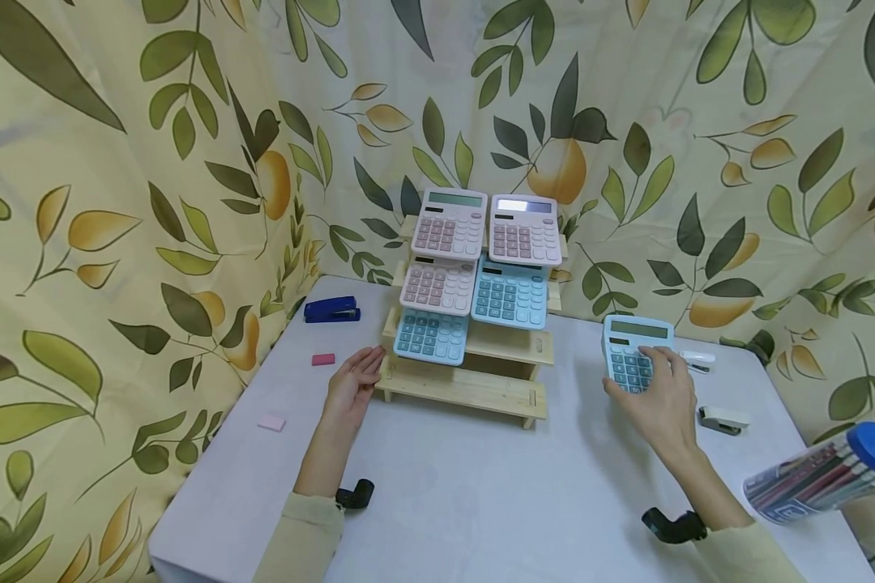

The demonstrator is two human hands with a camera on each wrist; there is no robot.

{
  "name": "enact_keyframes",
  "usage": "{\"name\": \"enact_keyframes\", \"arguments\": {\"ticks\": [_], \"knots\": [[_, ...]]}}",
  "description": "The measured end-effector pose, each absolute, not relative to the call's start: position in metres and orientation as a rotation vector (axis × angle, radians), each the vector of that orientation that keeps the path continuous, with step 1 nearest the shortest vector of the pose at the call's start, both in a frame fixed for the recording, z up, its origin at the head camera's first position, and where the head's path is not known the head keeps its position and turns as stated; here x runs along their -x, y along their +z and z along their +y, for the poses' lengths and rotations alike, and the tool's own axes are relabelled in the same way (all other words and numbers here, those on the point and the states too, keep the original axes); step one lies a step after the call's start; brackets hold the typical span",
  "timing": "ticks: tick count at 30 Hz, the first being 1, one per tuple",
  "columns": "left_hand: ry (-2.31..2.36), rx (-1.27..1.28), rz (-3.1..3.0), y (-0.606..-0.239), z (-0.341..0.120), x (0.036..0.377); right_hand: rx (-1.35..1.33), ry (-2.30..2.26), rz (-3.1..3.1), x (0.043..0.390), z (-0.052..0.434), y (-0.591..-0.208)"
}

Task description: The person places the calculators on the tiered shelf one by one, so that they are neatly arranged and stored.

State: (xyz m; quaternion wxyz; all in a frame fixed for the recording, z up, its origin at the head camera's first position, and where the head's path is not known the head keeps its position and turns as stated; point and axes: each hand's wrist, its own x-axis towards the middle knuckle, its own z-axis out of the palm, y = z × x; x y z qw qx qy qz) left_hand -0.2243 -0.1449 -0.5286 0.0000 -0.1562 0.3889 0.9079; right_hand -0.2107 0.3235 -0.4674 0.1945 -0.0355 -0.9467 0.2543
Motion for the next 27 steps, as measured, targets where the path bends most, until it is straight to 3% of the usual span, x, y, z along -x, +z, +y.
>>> {"name": "enact_keyframes", "arguments": {"ticks": [27], "knots": [[2.836,0.485,1.245,-0.529,-0.146,0.223,0.016,0.702,-2.62,0.185,0.306,-0.446]]}}
